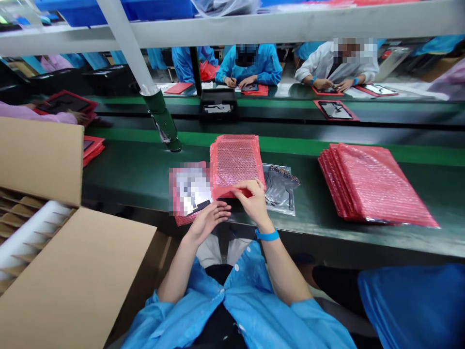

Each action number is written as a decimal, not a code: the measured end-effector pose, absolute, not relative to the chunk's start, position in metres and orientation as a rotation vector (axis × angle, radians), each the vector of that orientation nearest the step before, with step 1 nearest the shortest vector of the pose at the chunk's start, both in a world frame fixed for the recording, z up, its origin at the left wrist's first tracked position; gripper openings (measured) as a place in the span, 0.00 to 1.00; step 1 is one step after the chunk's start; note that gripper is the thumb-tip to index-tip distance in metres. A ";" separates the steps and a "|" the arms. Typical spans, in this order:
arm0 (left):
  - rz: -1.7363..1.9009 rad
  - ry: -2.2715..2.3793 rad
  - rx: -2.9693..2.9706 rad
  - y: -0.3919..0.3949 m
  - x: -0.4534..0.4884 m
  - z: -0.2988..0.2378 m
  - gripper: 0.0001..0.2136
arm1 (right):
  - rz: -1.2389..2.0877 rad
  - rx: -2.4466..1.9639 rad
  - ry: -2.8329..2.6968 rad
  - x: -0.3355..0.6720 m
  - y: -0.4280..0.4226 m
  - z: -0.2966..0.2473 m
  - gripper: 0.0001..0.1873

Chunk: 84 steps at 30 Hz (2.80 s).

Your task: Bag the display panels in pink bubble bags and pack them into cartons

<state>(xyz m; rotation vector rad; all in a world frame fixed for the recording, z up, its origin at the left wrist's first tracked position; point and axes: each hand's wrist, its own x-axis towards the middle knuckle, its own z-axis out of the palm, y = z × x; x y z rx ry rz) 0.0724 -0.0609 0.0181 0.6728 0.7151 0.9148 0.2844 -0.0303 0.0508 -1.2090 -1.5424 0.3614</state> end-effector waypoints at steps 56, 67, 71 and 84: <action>1.017 1.719 1.896 -0.029 -0.033 -0.031 0.24 | 0.431 -0.992 -1.878 0.182 -0.075 0.049 0.28; 1.400 1.657 1.956 -0.072 -0.041 -0.056 0.16 | 0.410 -1.059 -2.347 0.172 -0.043 -0.002 0.37; 1.298 1.617 2.184 -0.076 -0.037 -0.064 0.13 | 0.486 -1.027 -2.025 0.234 -0.079 0.003 0.14; 1.298 1.589 2.158 -0.072 -0.030 -0.065 0.12 | 0.319 -2.334 -1.243 0.468 -0.076 -0.009 0.22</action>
